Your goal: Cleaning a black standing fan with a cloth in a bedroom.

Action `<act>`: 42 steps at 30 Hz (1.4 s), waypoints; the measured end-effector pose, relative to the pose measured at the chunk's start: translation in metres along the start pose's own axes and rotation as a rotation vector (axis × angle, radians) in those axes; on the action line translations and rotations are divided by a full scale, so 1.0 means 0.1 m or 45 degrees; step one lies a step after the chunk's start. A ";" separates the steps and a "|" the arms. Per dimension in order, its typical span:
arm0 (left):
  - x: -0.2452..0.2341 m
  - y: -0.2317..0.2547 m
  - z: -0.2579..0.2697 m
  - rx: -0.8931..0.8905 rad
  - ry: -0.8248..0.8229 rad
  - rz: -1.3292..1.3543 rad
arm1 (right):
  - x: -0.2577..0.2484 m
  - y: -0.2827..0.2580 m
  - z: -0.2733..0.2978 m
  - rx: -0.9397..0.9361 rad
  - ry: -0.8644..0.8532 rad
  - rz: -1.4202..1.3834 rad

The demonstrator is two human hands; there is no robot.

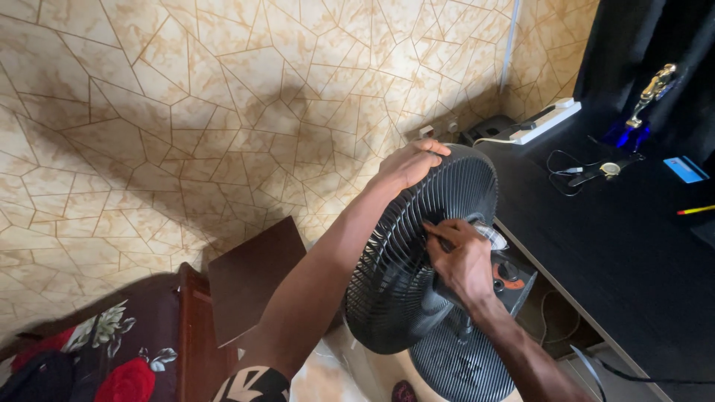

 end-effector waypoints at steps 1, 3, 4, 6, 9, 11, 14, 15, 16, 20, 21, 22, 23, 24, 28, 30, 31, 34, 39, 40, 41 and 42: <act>0.01 -0.04 -0.01 -0.001 0.001 0.000 | 0.00 0.03 0.02 -0.001 -0.001 -0.001; 0.03 -0.09 -0.04 0.050 0.010 -0.005 | -0.02 0.02 0.07 -0.100 0.042 -0.011; 0.01 -0.11 -0.05 0.050 0.011 -0.006 | -0.02 0.02 0.10 -0.101 0.042 -0.013; 0.01 -0.12 -0.06 0.079 0.014 -0.009 | -0.03 0.06 0.16 -0.076 0.013 -0.101; 0.01 -0.17 -0.09 0.081 0.005 -0.009 | 0.08 0.28 0.26 0.193 -0.127 0.064; -0.01 -0.12 -0.06 0.083 0.011 -0.002 | 0.08 0.39 0.31 0.153 -0.106 0.114; -0.02 -0.03 -0.02 0.072 0.031 0.036 | 0.03 0.48 0.40 -0.016 -0.024 0.164; -0.04 -0.02 0.01 0.055 0.049 0.063 | 0.01 0.45 0.45 -0.150 0.035 0.157; -0.04 0.03 0.06 0.051 0.047 0.065 | -0.03 0.41 0.44 -0.147 0.032 0.157; -0.14 -0.03 0.01 0.100 0.274 0.238 | -0.11 0.47 0.35 0.134 -0.100 -0.033; -0.18 -0.11 -0.03 0.163 0.417 0.344 | -0.08 0.56 0.34 0.306 -0.186 -0.063; -0.17 -0.24 -0.08 0.160 0.422 0.345 | -0.07 0.60 0.34 0.303 -0.192 -0.063; -0.25 -0.32 -0.09 0.303 0.642 0.478 | -0.08 0.63 0.34 0.273 -0.178 -0.129; -0.33 -0.42 -0.08 0.448 0.862 0.609 | -0.08 0.65 0.34 0.244 -0.163 -0.195; -0.61 -0.13 0.37 0.563 0.928 0.350 | -0.24 0.36 0.20 0.213 -0.144 -0.302; -0.50 0.01 0.46 0.288 0.498 -0.091 | -0.25 0.41 0.19 0.604 -0.249 -0.237; -0.47 0.02 0.54 0.287 0.497 -0.093 | -0.19 0.49 0.15 0.605 -0.251 -0.238; -0.39 -0.02 0.68 0.119 0.278 -0.244 | -0.04 0.48 -0.04 0.439 -0.178 -0.430; -0.23 -0.26 0.54 0.299 0.262 -0.145 | -0.13 -0.18 -0.31 0.111 0.071 -0.236; -0.21 -0.28 0.56 0.298 0.263 -0.142 | -0.09 -0.24 -0.31 0.111 0.069 -0.234; -0.22 -0.27 0.57 0.342 0.284 -0.098 | -0.09 -0.34 -0.31 0.019 0.140 -0.198; -0.22 -0.27 0.59 0.386 0.306 -0.054 | -0.09 -0.44 -0.30 -0.074 0.210 -0.162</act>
Point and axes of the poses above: each hand's wrist, its own z-axis away from the middle knuckle, its own x-axis out of the palm, y = z × x, the point moved 7 cm from there along -z, towards the middle knuckle, and after that the axes turned 9 degrees about x, right-handed, at the moved point
